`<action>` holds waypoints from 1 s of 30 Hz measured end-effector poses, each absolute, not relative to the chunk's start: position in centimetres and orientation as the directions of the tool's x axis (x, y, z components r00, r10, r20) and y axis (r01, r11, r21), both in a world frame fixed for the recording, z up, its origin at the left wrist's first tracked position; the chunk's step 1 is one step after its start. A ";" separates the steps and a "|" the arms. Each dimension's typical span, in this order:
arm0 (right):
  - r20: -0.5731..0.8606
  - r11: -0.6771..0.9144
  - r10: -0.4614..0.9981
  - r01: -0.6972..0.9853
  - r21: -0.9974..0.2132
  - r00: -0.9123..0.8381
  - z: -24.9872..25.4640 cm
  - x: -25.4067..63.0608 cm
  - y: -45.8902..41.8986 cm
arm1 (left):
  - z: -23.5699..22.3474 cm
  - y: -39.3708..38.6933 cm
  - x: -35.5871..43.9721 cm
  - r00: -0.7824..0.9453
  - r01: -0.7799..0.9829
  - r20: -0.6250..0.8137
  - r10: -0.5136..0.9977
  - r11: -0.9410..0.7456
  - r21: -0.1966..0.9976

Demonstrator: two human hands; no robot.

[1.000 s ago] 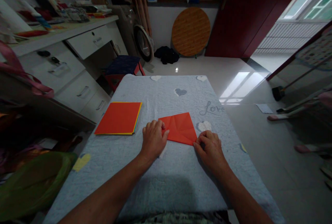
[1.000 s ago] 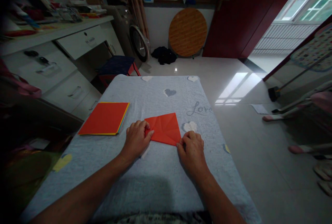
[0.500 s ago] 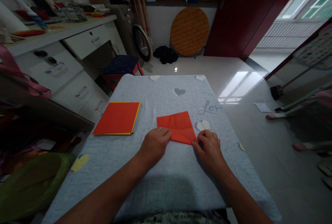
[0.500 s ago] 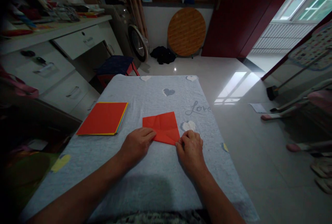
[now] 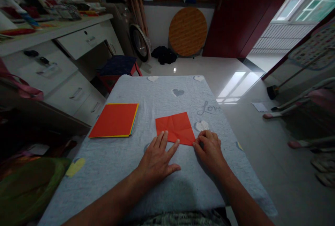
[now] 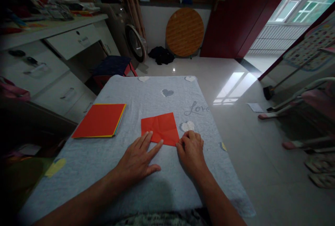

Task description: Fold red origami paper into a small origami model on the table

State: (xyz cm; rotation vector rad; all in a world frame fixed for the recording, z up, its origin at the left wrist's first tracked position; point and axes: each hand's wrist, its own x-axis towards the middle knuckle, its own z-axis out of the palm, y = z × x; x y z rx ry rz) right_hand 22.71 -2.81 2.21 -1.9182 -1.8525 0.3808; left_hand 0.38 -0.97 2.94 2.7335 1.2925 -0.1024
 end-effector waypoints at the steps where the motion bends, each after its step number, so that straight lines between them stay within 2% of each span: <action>1: 0.106 -0.003 0.992 0.869 -0.496 0.064 2.2 22.8 -2.8 | 3.0 -1.0 0.4 0.634 0.774 -0.113 0.765 -0.629 0.076; 10: 0.131 -0.003 0.988 0.870 -0.493 0.077 2.3 23.1 -3.0 | 3.8 -1.2 0.9 0.610 0.790 -0.168 0.774 -0.611 0.054; 15: 0.153 0.015 0.986 0.871 -0.490 0.069 1.8 24.3 -3.0 | 3.4 -1.1 0.6 0.615 0.789 -0.130 0.778 -0.608 0.091; 18: 0.224 0.000 0.966 0.871 -0.491 0.126 2.1 24.9 -2.9 | 2.9 -1.1 0.4 0.623 0.782 -0.104 0.775 -0.614 0.107; 20: 0.318 0.051 0.939 0.859 -0.510 0.133 2.8 24.5 -3.2 | 2.7 -1.1 0.3 0.629 0.777 -0.093 0.771 -0.621 0.107; 22: 0.402 0.217 0.916 0.838 -0.501 0.004 3.6 23.3 -3.8 | 2.6 -1.2 0.3 0.631 0.775 -0.078 0.772 -0.624 0.101; 25: 0.368 0.497 0.860 0.746 -0.444 -0.353 3.9 20.5 -5.1 | 2.3 -1.3 0.2 0.638 0.769 -0.046 0.768 -0.633 0.089; 26: 0.320 0.516 0.854 0.744 -0.424 -0.410 3.6 19.6 -5.5 | 2.1 -1.3 0.2 0.641 0.767 -0.034 0.767 -0.637 0.085; 30: 0.216 0.495 0.869 0.784 -0.375 -0.445 2.0 17.9 -6.2 | 1.4 -1.4 0.0 0.645 0.763 -0.001 0.764 -0.643 0.063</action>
